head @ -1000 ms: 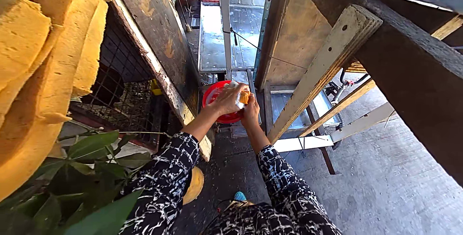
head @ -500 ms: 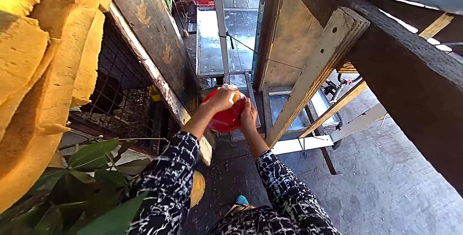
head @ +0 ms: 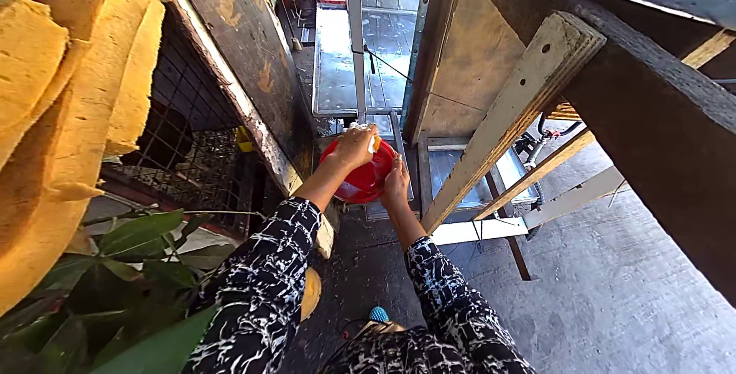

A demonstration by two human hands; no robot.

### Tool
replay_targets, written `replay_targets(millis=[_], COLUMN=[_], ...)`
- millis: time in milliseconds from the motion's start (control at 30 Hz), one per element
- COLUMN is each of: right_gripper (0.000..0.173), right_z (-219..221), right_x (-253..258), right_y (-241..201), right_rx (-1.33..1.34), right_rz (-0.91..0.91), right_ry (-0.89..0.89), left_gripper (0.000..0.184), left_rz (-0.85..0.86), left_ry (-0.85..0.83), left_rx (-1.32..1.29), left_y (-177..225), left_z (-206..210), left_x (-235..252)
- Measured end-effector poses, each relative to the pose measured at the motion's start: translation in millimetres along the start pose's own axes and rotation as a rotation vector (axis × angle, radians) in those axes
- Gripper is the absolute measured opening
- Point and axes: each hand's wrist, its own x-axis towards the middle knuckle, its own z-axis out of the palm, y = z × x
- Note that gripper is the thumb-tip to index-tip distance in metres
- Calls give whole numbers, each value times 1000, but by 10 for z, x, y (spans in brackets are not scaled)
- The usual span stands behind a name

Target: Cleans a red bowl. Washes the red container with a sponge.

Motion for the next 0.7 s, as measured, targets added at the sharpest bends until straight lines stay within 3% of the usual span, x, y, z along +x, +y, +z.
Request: replay_targets(millis=[100, 200, 333, 433, 533, 700], right_gripper=[55, 59, 40, 41, 41, 43], right_z=[12, -29, -51, -85, -18, -2], right_x=[32, 53, 71, 81, 34, -123], right_y=[4, -32, -13, 64, 76, 40], right_rx=[83, 165, 234, 244, 215, 99], right_rz=[41, 82, 115, 142, 130, 65], right_ry=[-66, -90, -65, -29, -68, -98], left_gripper=[42, 38, 43, 44, 37, 36], left_rz=[228, 332, 311, 357, 373, 185], left_ry=[-83, -171, -155, -75, 6, 52], left_rx=[-86, -120, -186, -187, -167, -51], left_y=[124, 174, 259, 187, 48, -183], left_z=[76, 56, 61, 190, 235, 89], left_x=[-35, -138, -525, -713, -553, -115])
